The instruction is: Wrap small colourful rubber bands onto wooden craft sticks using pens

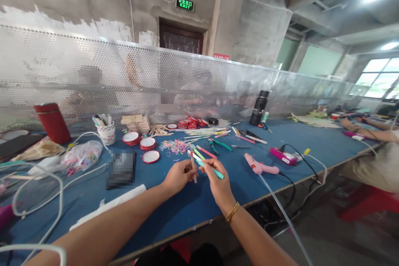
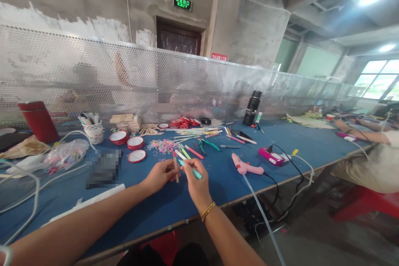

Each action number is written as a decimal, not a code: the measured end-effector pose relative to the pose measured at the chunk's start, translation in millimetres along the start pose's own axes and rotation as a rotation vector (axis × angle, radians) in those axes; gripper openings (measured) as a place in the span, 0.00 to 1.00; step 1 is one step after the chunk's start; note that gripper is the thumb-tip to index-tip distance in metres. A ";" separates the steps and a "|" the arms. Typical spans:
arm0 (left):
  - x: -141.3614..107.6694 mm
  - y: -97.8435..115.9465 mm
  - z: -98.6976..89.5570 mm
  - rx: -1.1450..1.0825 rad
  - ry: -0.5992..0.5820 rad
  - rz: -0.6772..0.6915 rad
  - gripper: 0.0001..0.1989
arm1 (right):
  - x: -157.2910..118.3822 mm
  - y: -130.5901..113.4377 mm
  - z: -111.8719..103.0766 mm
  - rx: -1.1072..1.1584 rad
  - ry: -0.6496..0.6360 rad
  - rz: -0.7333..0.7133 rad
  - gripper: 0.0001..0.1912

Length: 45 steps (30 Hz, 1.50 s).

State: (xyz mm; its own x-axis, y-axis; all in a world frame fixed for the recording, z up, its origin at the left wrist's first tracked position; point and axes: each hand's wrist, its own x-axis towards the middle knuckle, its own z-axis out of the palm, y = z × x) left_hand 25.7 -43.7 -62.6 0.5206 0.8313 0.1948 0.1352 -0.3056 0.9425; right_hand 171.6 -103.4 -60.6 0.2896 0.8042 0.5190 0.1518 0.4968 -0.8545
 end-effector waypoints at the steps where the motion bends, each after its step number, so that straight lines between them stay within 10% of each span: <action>1: -0.2 0.1 0.5 0.005 -0.004 0.002 0.15 | -3.6 0.3 -0.3 -0.018 -0.015 -0.026 0.10; 11: -10.4 10.8 4.8 0.165 0.032 0.118 0.10 | -19.3 -15.6 -0.1 -0.528 0.028 -0.466 0.03; 45: -7.0 6.0 3.4 0.245 0.019 0.120 0.11 | -17.5 -15.4 2.4 -0.565 0.047 -0.479 0.02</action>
State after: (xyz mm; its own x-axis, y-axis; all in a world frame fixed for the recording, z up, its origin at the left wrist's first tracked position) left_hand 25.7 -52.9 -59.2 0.5294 0.7902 0.3087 0.2748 -0.5040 0.8188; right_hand 161.9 -124.3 -56.5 0.1076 0.5204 0.8471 0.7310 0.5362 -0.4222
